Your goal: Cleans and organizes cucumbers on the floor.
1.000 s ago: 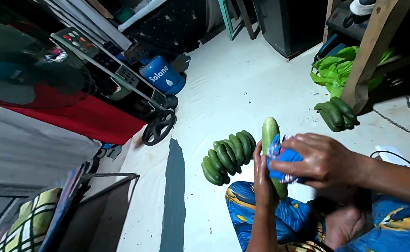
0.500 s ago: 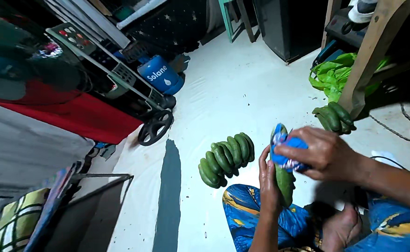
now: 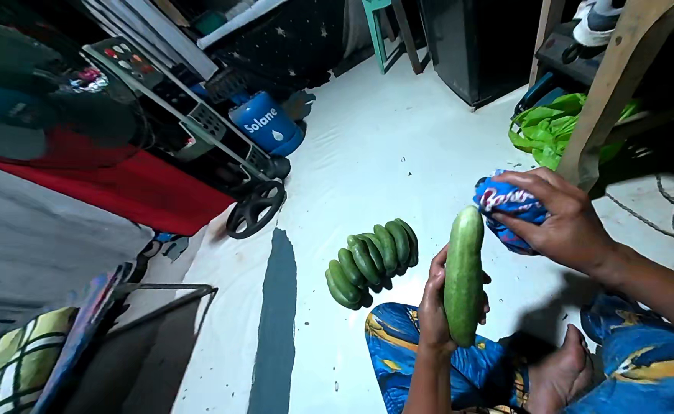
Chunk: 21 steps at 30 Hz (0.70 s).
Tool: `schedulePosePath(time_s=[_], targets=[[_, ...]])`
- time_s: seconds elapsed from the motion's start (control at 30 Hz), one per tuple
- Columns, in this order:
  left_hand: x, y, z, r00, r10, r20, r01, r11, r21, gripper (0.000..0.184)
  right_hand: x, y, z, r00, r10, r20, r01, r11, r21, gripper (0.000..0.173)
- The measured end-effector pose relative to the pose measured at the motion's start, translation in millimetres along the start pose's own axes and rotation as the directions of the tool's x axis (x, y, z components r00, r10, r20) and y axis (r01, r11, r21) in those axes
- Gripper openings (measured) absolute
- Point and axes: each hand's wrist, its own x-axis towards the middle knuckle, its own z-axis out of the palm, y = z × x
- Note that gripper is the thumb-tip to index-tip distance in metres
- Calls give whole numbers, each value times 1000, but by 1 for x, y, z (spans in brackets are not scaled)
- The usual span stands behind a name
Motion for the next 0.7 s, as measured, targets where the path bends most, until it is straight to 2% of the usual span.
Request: schedulePosePath(time_s=[0.07, 0.17, 0.23, 0.33, 0.43, 0.53, 0.57, 0.63, 0.7], targets=[[1, -1, -4, 994, -70, 79, 90, 953, -289, 46, 2, -4, -6, 980, 194, 44, -198, 961, 192, 42], [6, -4, -13, 977, -99, 188, 177, 873, -454, 55, 3, -7, -9, 904, 385, 187, -427, 776, 465, 32], [7, -7, -17, 968, -110, 224, 213, 833, -510, 56, 3, -7, -8, 878, 418, 231, -476, 724, 499, 30], [5, -5, -20, 937, -164, 308, 311, 792, -525, 55, 2, -6, -9, 893, 388, 228, -450, 763, 464, 36], [2, 0, -17, 934, -195, 301, 302, 880, -367, 56, 3, -9, -9, 938, 297, 176, -343, 866, 363, 38], [-1, 1, -6, 979, -157, 130, 168, 983, -73, 55, 2, -5, -5, 983, 161, 87, -173, 973, 153, 42], [-3, 0, -4, 988, -128, 91, 128, 992, 3, 59, 1, -4, -2, 993, 103, 53, -106, 992, 68, 45], [-4, -3, -1, 996, -80, 29, 74, 986, 148, 78, -2, -2, 3, 1000, -9, 17, 10, 998, -65, 48], [-5, -4, 1, 999, -32, -25, 38, 962, 272, 87, -5, -3, 7, 993, -116, 8, 116, 984, -134, 48]])
